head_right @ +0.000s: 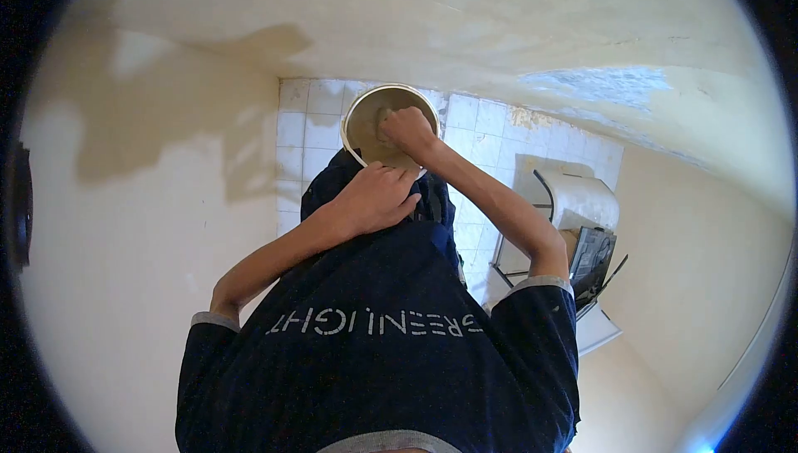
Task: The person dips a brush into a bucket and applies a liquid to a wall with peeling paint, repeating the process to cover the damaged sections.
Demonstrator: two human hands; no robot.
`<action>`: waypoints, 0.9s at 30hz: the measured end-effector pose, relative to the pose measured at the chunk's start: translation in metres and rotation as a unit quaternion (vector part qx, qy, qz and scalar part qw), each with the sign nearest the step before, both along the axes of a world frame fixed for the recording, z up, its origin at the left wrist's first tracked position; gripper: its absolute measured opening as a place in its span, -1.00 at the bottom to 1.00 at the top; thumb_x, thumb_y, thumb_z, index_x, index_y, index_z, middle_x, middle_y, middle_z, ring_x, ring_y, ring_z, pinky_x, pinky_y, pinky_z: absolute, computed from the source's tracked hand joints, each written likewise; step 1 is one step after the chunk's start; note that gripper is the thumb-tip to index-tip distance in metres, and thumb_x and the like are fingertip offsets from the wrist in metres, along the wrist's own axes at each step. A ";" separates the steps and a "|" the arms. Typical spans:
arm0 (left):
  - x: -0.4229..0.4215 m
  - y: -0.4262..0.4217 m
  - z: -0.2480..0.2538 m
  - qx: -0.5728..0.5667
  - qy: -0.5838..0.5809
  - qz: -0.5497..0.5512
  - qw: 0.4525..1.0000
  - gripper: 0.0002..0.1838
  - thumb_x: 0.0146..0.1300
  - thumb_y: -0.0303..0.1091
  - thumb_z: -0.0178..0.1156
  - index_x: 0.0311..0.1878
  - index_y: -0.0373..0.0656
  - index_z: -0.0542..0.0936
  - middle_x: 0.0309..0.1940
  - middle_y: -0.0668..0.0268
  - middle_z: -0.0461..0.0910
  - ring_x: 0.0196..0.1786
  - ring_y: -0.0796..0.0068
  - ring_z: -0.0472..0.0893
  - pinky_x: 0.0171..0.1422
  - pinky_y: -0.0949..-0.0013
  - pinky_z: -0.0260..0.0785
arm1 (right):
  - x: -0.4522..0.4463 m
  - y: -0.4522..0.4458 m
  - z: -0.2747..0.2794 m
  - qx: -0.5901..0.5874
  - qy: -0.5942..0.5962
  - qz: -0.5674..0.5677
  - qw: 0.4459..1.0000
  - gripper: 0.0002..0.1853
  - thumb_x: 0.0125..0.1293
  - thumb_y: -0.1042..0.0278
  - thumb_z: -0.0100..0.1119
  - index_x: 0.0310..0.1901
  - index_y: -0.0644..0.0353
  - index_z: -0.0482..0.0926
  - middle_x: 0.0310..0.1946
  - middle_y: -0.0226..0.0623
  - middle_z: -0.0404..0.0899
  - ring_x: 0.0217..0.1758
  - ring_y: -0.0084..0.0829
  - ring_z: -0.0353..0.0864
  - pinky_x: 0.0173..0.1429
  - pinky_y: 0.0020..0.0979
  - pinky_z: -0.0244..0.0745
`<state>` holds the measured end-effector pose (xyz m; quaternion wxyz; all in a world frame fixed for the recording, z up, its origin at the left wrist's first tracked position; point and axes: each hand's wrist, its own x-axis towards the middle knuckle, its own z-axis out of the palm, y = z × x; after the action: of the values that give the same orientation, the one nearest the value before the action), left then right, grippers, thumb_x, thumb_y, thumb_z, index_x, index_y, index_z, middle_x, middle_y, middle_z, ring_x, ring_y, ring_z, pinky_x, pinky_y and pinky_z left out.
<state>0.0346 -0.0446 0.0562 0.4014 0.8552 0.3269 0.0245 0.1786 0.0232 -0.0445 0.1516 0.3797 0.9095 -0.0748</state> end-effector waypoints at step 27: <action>-0.010 0.002 0.002 -0.003 0.016 0.012 1.000 -0.53 0.35 -0.19 0.06 0.15 -0.41 0.42 -0.13 -0.08 0.62 -0.01 0.04 0.61 0.18 0.11 0.38 | 0.006 0.001 0.041 -0.040 0.018 -0.047 0.998 -0.81 0.10 0.31 0.28 -0.24 0.14 0.62 -0.50 -0.19 0.66 -0.37 -0.24 0.73 -0.35 -0.25 0.60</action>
<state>0.0250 -0.0422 0.0580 0.3983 0.8505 0.3432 0.0150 0.1843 0.0239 -0.0034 0.1469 0.4145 0.8894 -0.1249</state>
